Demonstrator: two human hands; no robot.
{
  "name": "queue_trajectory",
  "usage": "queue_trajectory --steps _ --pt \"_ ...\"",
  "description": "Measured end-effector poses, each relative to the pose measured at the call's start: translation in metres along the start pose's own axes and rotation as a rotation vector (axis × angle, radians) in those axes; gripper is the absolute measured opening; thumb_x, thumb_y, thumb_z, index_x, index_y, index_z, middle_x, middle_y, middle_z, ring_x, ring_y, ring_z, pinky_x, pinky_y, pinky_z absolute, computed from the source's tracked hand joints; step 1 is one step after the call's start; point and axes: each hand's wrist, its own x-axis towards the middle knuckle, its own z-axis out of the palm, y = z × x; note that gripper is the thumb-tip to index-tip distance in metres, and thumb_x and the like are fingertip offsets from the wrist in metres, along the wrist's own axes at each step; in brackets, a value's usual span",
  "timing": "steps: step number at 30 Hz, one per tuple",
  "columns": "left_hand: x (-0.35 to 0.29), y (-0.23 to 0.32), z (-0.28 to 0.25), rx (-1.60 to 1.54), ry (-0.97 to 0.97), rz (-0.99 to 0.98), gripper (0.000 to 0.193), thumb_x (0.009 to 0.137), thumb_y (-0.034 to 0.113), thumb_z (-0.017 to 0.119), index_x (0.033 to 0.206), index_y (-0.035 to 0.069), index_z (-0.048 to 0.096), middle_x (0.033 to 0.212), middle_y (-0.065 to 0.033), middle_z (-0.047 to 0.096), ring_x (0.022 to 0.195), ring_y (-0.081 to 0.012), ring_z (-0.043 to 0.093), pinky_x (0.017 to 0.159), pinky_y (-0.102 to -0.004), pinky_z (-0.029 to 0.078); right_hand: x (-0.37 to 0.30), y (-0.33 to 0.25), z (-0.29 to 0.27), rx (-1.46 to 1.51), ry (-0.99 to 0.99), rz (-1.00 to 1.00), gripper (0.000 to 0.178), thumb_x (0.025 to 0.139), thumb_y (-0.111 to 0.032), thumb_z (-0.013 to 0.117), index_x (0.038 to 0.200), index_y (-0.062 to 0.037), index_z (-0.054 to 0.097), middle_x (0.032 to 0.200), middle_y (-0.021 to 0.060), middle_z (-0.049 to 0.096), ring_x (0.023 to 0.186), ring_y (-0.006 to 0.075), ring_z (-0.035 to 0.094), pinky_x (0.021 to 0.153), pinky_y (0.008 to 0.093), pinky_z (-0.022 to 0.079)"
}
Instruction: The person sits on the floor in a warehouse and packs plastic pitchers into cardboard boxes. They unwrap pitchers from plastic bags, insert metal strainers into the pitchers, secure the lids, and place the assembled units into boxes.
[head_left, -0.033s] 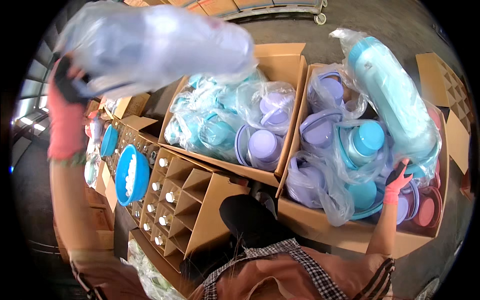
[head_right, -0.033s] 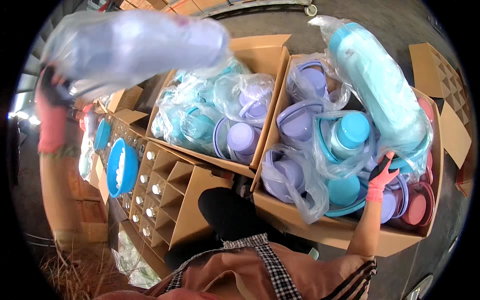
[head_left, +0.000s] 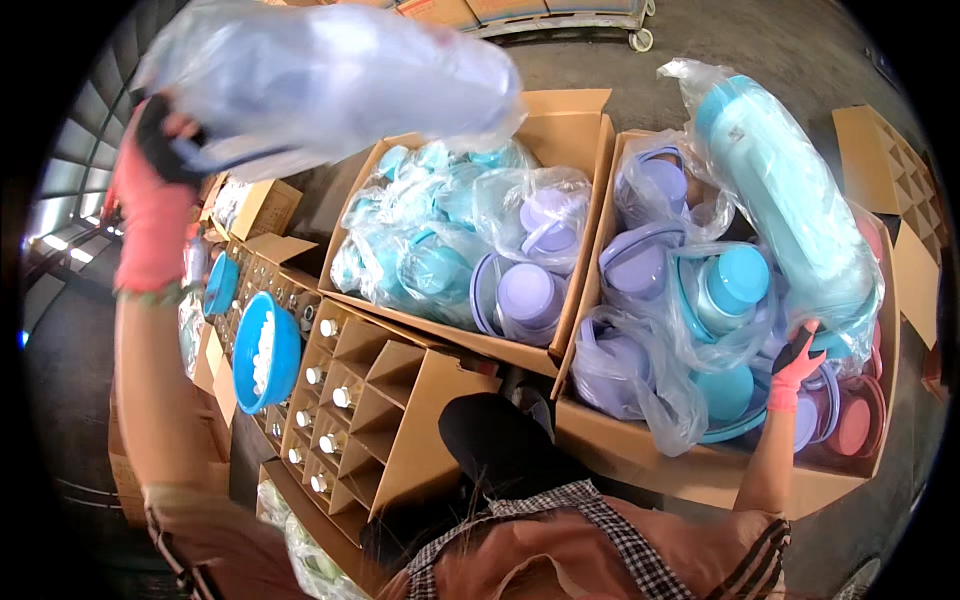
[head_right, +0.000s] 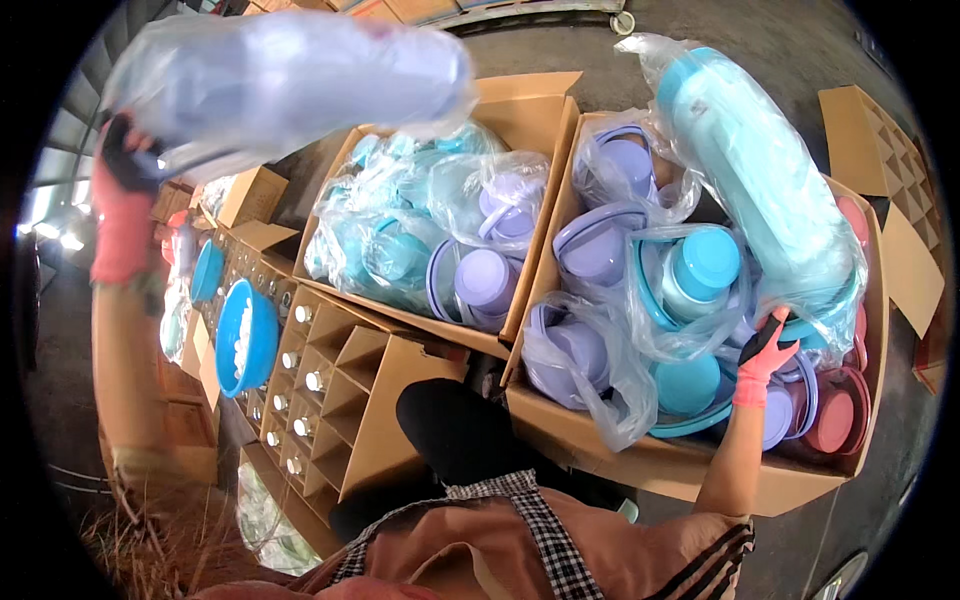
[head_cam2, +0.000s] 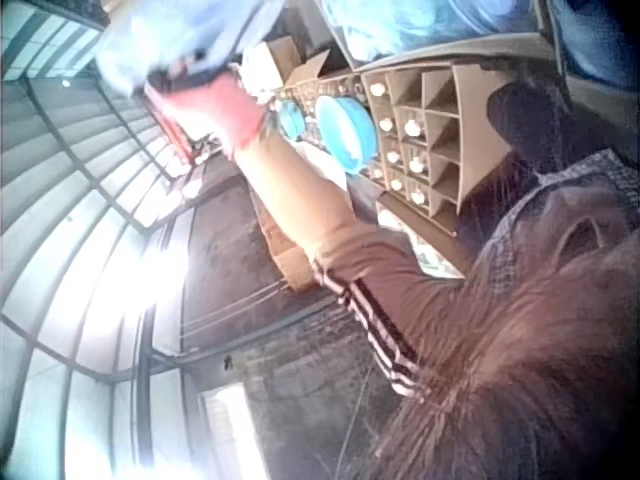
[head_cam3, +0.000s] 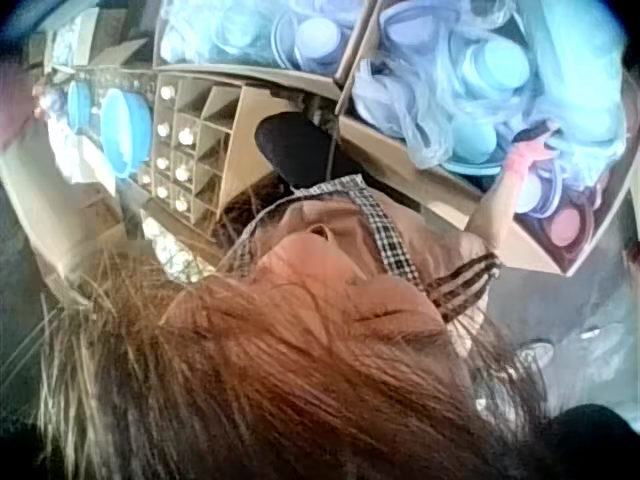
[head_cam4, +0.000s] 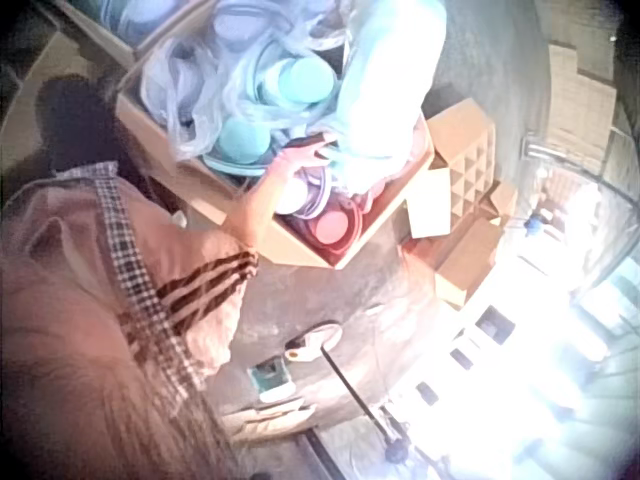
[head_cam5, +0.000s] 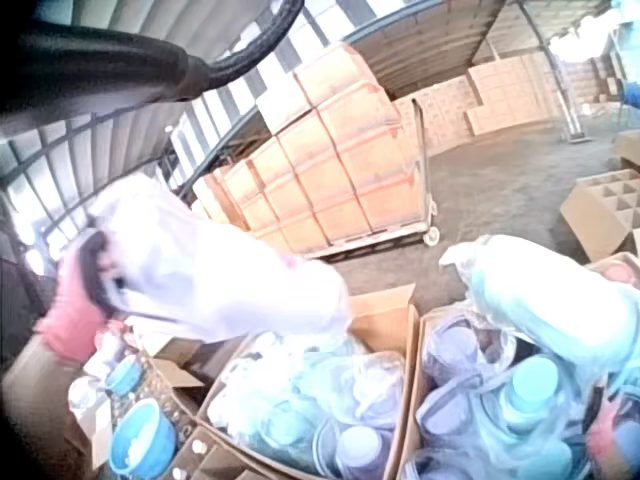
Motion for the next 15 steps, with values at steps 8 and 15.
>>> queue_trajectory --steps 8,15 --pt "-0.044 -0.138 0.054 0.012 -0.084 -0.132 0.018 0.077 0.006 0.048 0.095 0.002 0.049 0.060 -0.0051 0.044 0.042 -0.0162 0.043 0.040 -0.0297 0.038 -0.012 -0.006 0.018 -0.111 0.071 0.099 0.028 0.083 -0.029 0.055 0.080 -0.0012 0.051 0.074 -0.0002 0.050 0.066 0.0083 0.044 0.057 0.0216 0.035" --pt "-0.044 -0.198 0.029 -0.026 -0.108 -0.305 0.040 0.077 0.004 0.046 0.116 0.011 0.044 0.062 -0.0047 0.045 0.040 -0.0159 0.041 0.038 -0.0294 0.036 -0.014 -0.007 0.013 -0.113 0.008 0.146 0.029 0.084 -0.030 0.052 0.076 -0.0022 0.050 0.069 -0.0007 0.047 0.062 0.0084 0.041 0.054 0.0221 0.033"
